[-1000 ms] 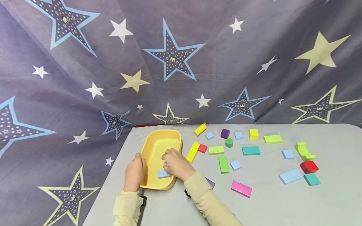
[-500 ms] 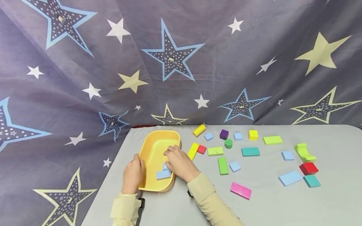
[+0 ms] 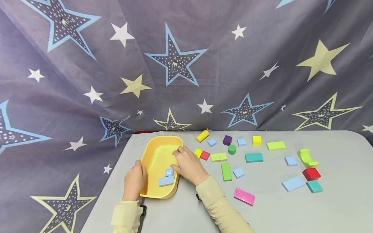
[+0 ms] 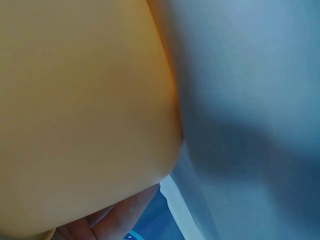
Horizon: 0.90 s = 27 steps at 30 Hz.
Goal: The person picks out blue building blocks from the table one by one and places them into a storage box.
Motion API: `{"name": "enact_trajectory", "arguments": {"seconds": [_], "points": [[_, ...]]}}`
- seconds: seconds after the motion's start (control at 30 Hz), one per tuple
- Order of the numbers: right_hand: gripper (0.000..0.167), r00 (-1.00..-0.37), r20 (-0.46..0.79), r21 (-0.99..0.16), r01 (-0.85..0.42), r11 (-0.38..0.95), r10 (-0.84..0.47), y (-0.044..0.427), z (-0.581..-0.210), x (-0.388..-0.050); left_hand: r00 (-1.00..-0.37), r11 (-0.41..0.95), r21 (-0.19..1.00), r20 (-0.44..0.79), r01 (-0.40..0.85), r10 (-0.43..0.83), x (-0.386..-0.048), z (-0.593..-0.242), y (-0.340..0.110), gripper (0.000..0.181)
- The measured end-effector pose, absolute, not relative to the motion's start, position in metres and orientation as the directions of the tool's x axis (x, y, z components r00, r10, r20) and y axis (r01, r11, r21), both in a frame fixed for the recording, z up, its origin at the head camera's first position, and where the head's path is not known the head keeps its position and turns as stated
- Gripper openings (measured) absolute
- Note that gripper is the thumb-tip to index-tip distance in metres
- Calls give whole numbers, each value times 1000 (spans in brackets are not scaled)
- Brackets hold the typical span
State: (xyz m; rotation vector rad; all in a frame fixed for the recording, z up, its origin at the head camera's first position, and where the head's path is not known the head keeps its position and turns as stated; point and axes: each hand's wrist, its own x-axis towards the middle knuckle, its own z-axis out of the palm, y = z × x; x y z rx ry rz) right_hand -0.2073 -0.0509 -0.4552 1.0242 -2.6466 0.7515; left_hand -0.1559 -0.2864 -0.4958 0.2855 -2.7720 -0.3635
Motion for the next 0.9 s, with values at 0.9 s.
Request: {"name": "enact_trajectory", "arguments": {"seconds": [0.9], "points": [[38, -781, 374, -368, -620, 693, -501, -23, -465, -231, -920, 948, 288, 320, -134, -227, -154, -496, -287, 14]]}}
